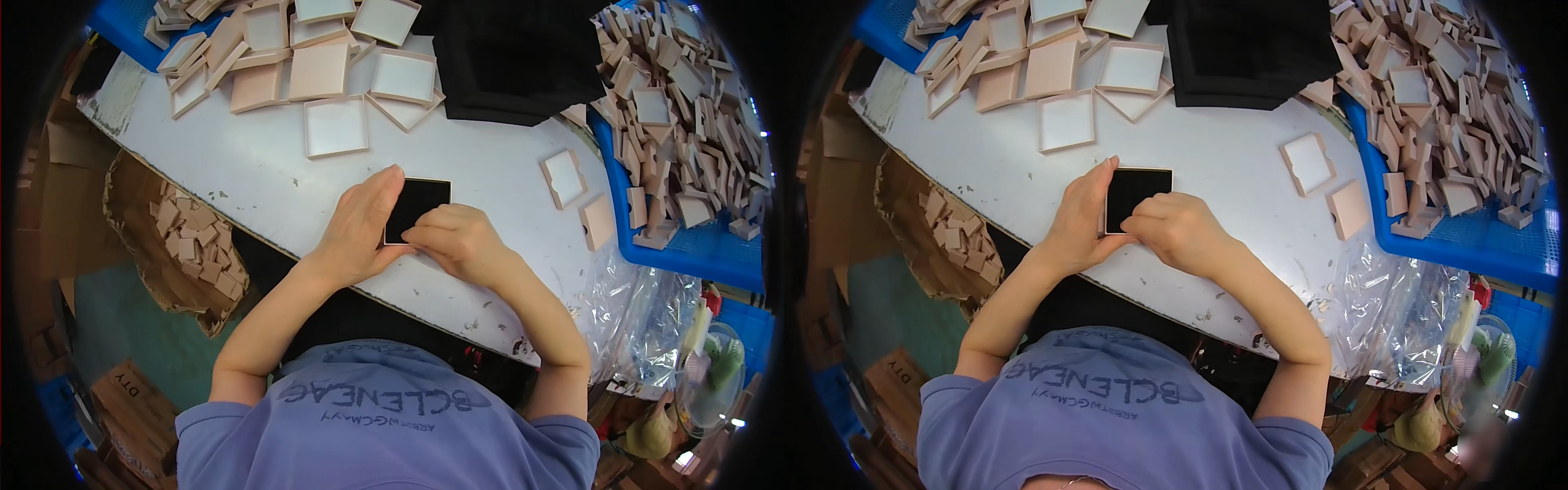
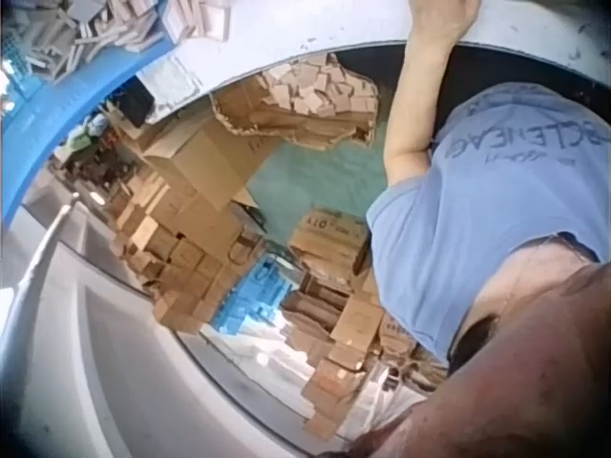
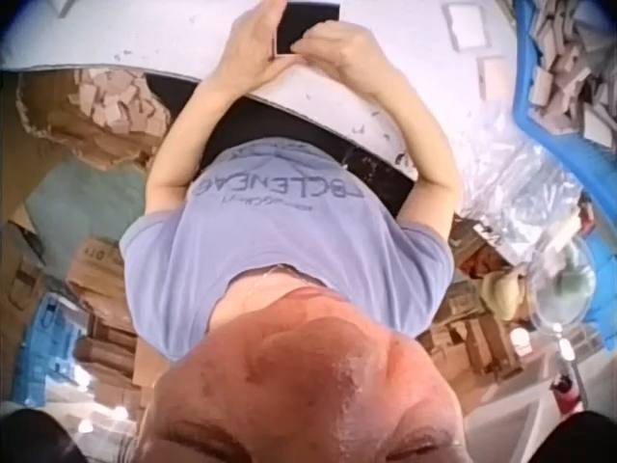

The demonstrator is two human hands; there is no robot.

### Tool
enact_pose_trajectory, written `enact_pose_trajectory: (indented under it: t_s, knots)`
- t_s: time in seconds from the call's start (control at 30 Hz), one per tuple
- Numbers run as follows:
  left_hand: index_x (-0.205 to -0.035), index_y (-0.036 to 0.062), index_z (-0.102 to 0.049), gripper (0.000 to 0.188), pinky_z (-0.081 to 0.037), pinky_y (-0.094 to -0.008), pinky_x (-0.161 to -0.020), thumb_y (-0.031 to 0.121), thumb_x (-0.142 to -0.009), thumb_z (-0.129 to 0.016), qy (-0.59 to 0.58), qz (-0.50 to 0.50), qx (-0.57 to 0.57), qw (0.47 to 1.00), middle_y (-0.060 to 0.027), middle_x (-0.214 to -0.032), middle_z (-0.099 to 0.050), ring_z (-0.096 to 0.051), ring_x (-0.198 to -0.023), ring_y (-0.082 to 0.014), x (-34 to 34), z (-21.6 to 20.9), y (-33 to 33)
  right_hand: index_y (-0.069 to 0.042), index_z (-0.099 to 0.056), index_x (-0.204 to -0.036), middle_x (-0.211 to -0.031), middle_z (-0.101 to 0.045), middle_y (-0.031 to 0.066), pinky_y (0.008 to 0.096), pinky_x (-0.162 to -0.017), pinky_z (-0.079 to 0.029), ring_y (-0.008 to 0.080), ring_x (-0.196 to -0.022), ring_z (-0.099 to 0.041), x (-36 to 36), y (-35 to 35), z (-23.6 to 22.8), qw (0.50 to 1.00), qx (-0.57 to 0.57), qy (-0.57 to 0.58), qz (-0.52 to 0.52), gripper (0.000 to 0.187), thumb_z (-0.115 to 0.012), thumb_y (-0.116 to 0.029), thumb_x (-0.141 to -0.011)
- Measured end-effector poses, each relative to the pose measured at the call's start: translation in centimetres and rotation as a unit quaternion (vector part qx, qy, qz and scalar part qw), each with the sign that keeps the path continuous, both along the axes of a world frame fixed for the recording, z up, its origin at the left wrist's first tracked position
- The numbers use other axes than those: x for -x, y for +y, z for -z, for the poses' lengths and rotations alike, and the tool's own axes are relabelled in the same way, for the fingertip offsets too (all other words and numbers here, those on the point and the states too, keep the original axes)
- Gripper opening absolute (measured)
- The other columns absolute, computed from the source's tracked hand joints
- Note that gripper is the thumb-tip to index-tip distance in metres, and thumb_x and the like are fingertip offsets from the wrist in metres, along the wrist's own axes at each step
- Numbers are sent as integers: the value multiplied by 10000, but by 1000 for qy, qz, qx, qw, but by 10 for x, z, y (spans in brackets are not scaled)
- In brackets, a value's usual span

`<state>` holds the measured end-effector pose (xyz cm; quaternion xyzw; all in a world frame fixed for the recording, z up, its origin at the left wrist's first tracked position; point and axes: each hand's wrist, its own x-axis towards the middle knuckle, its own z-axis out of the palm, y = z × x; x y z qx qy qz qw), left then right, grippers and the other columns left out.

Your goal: Assembling and filling small gift boxes with foam inserts in a manufacturing facility.

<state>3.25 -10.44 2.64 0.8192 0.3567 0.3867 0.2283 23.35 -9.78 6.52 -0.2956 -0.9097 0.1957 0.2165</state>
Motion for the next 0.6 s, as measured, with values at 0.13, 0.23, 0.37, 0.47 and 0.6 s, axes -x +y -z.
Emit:
enact_pose_trajectory:
  t_s: [0.13, 0.23, 0.37, 0.47, 0.6]
  knots:
    - [-1337, 116, -395, 829, -332, -468, -979, 246, -624, -797, 110, -1, 18, 994, -213, -1343, -357, -388, -1219, -364, 3, -10, -1, -30, -627, -946, -1046, -616, 120, 347, -803, -461, 294, -964, -581, -55, 13, -18, 969, -62, 76, 228, 266, -729, -99, -711]
    - [-1283, 123, -483, 703, -303, -493, -992, 260, -656, -770, 125, 2, 9, 992, -230, -1352, -318, -333, -1244, -413, 1, -13, 1, -34, -609, -928, -1076, -586, 148, 371, -842, -435, 325, -973, -553, -128, 16, 3, 878, -141, -64, 452, 248, -715, -95, -712]
    - [-1236, 94, -502, 627, -308, -495, -990, 253, -683, -752, 93, 27, 18, 995, -241, -1348, -330, -348, -1236, -421, -1, -12, 6, -13, -557, -867, -1114, -568, 147, 369, -867, -419, 293, -927, -555, -157, -2, 14, 878, -150, -172, 420, 172, -661, -124, -788]
    - [-1214, 59, -491, 624, -336, -483, -961, 243, -678, -752, 72, 41, 9, 997, -261, -1333, -346, -379, -1213, -417, 7, -6, 11, -17, -527, -837, -1108, -571, 139, 349, -862, -424, 216, -950, -552, -112, 1, -6, 892, 94, 204, 393, 149, -609, -141, -846]
    - [-1308, 26, -350, 823, -348, -468, -958, 269, -653, -785, 28, 29, 22, 999, -283, -1344, -313, -378, -1198, -433, 12, -5, 9, -14, -556, -884, -976, -614, 90, 274, -696, -496, 156, -867, -598, -59, 13, -32, 687, 473, 494, 244, 113, -563, -126, -877]
